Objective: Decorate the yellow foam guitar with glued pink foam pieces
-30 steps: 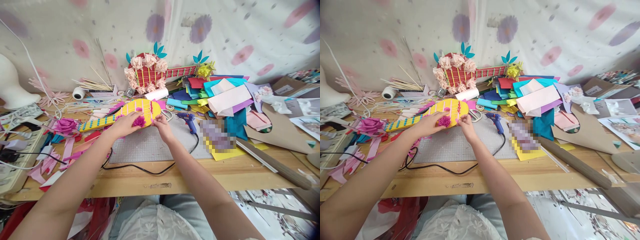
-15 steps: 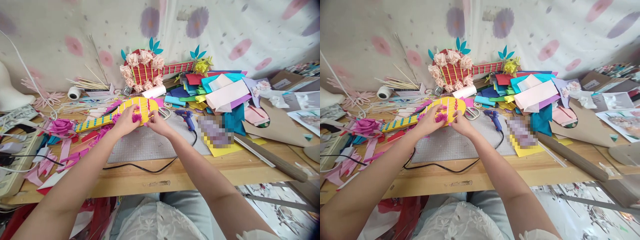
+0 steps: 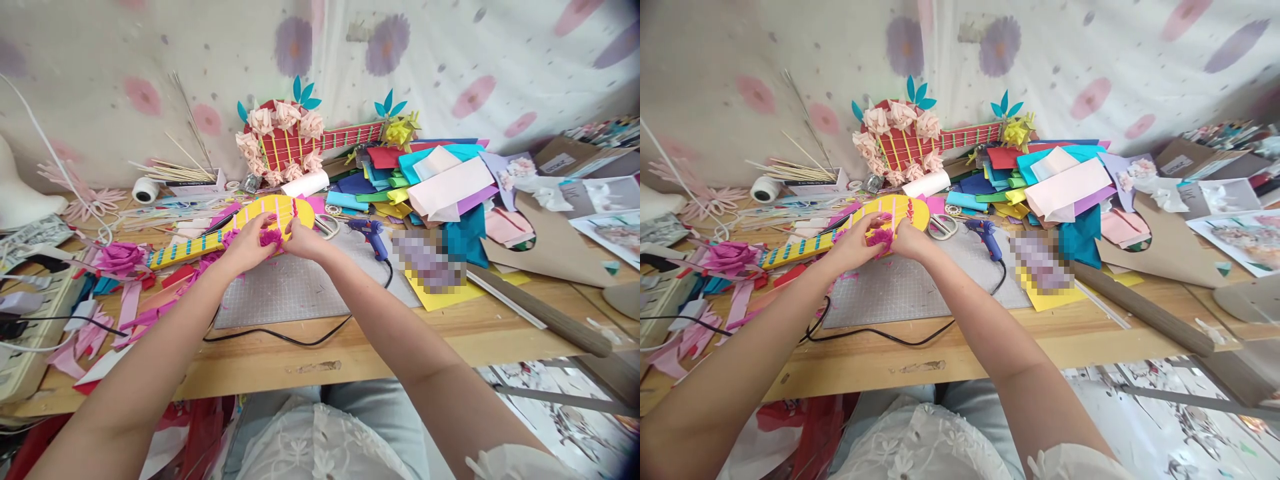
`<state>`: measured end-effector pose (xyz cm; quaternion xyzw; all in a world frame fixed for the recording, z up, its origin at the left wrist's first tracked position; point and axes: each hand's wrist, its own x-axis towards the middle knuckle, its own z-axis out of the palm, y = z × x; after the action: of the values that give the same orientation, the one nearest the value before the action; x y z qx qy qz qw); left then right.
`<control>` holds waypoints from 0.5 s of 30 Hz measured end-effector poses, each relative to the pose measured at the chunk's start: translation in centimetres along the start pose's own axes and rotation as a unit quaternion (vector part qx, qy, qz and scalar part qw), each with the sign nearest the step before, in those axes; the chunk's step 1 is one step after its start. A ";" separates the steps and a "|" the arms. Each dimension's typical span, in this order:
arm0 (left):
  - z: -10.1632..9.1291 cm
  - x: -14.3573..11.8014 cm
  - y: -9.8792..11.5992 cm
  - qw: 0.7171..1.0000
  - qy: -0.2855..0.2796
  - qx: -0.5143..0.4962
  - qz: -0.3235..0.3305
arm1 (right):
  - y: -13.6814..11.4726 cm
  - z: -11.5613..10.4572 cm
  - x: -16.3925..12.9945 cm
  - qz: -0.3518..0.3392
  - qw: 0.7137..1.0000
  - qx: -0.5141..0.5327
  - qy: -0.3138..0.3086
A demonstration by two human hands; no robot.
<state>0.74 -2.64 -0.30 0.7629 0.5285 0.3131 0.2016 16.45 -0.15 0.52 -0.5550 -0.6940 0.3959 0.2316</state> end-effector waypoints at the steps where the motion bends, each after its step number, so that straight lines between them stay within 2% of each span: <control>1: 0.0 0.0 0.0 1.000 -0.001 -0.002 -0.001 | -0.1 0.0 0.0 -0.001 1.000 0.006 0.000; 8: -0.1 -0.3 0.3 1.000 0.007 -0.003 -0.016 | -0.3 0.1 -0.1 -0.007 0.998 -0.059 -0.030; 11: -0.1 -0.3 0.4 1.000 0.000 0.008 -0.007 | 0.1 0.1 -0.2 -0.021 0.998 -0.044 -0.036; 15: -0.2 -0.4 0.6 1.000 -0.013 0.022 -0.009 | 0.6 0.2 -0.4 0.007 0.999 -0.013 -0.046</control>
<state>0.87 -3.23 0.10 0.7663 0.5397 0.2892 0.1946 16.77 -0.55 0.00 -0.5439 -0.7051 0.4134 0.1898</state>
